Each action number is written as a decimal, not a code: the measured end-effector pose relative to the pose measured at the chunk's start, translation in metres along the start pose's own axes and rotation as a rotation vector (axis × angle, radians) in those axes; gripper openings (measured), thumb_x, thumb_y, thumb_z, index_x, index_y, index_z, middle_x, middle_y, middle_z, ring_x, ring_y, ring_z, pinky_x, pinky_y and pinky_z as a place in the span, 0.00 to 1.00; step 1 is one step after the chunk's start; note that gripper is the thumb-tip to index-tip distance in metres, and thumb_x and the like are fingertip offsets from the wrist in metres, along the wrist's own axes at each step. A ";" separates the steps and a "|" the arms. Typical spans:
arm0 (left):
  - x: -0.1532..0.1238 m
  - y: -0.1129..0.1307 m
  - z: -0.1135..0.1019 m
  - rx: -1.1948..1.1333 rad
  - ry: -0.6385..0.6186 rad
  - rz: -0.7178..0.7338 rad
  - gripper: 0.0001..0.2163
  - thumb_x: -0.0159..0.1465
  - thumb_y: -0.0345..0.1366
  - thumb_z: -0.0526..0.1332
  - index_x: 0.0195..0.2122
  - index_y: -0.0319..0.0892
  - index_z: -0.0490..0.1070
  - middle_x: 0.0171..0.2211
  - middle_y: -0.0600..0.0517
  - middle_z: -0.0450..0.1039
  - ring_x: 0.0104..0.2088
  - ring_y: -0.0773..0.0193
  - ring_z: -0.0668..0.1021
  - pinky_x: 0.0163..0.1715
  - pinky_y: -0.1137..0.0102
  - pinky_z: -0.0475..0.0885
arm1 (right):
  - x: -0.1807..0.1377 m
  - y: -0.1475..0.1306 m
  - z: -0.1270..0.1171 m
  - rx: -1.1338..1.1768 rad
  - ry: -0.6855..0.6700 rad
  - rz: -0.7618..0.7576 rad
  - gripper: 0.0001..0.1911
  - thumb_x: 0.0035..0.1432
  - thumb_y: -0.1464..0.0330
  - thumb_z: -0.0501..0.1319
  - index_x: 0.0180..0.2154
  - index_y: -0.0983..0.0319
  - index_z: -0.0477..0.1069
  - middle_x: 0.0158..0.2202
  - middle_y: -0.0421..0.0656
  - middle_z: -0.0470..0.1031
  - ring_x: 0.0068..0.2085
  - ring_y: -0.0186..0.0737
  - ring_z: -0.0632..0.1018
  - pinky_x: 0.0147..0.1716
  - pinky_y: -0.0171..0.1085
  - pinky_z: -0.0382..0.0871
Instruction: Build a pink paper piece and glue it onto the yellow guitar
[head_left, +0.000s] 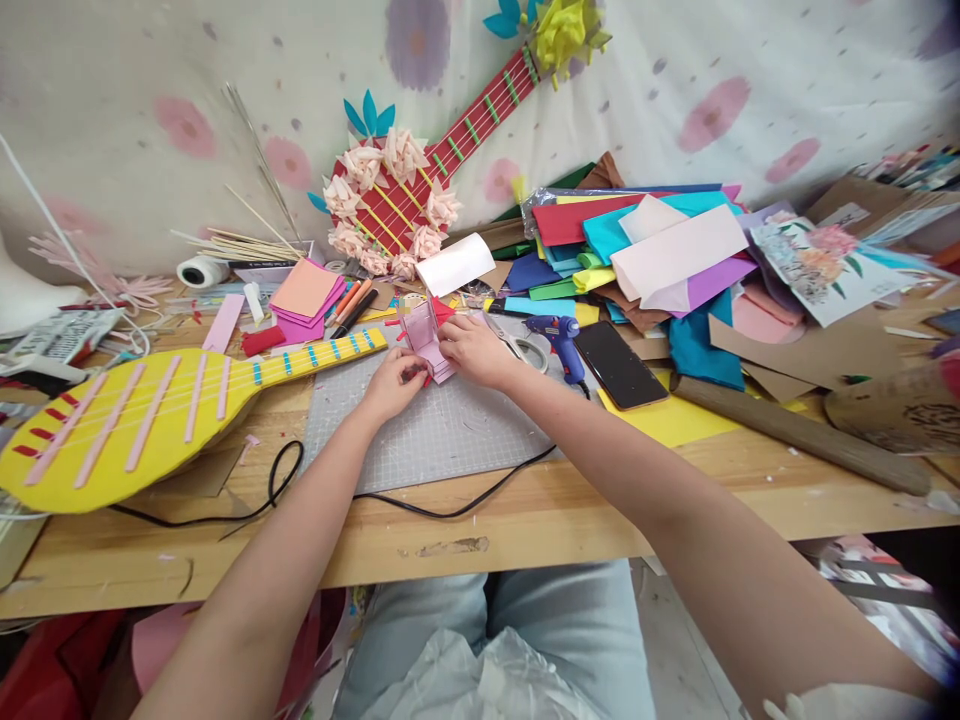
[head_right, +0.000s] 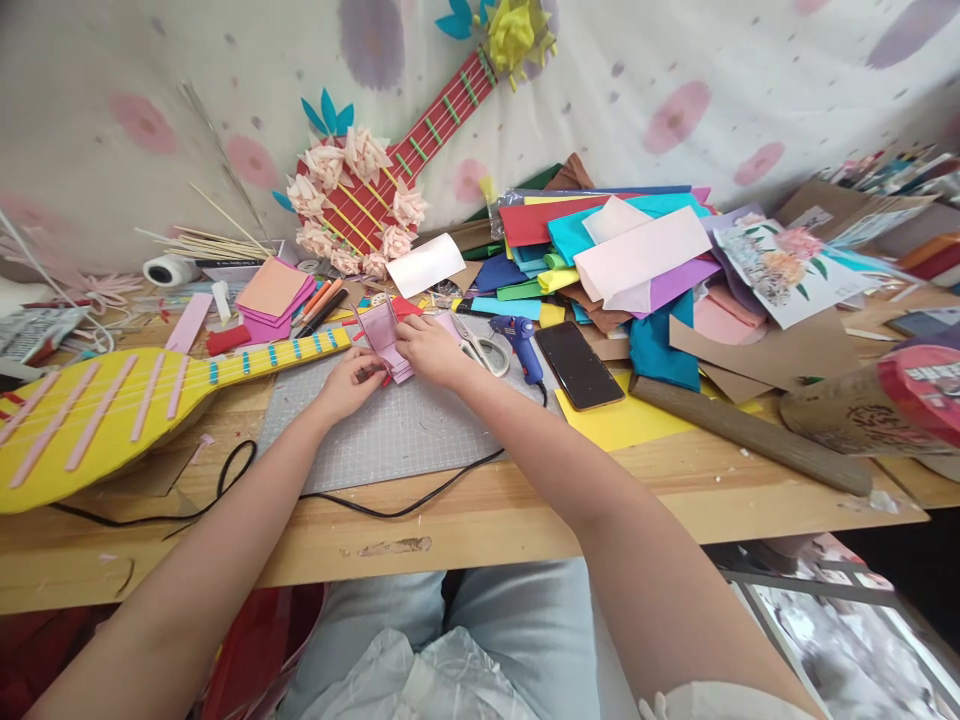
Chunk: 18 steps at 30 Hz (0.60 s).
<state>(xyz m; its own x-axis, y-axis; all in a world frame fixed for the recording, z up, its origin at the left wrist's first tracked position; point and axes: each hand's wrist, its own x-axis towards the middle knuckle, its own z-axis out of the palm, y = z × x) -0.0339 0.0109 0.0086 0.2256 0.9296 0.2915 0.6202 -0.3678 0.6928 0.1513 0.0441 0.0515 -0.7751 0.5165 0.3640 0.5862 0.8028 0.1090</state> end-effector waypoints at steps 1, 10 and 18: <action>0.000 0.000 0.000 -0.001 0.004 0.002 0.07 0.56 0.34 0.57 0.33 0.42 0.73 0.35 0.52 0.64 0.29 0.71 0.69 0.30 0.72 0.68 | 0.000 0.000 0.000 -0.005 0.002 0.000 0.11 0.58 0.71 0.52 0.32 0.66 0.73 0.37 0.49 0.70 0.42 0.45 0.63 0.40 0.42 0.57; -0.001 0.001 0.002 -0.016 0.027 0.012 0.06 0.56 0.34 0.57 0.33 0.42 0.73 0.36 0.51 0.63 0.31 0.70 0.69 0.30 0.72 0.68 | 0.000 0.001 0.001 -0.029 0.004 -0.008 0.11 0.58 0.70 0.53 0.31 0.65 0.73 0.37 0.48 0.71 0.42 0.45 0.63 0.40 0.41 0.56; -0.002 0.004 0.001 0.002 0.023 -0.001 0.07 0.56 0.35 0.57 0.33 0.42 0.72 0.37 0.51 0.63 0.29 0.70 0.68 0.29 0.72 0.68 | 0.001 0.000 -0.002 -0.030 -0.015 -0.006 0.11 0.58 0.71 0.53 0.31 0.65 0.73 0.37 0.48 0.71 0.42 0.45 0.63 0.40 0.42 0.56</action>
<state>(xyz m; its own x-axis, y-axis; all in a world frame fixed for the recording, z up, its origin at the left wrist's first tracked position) -0.0313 0.0075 0.0103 0.2072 0.9293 0.3058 0.6219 -0.3664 0.6921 0.1510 0.0435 0.0534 -0.7820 0.5162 0.3494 0.5880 0.7969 0.1386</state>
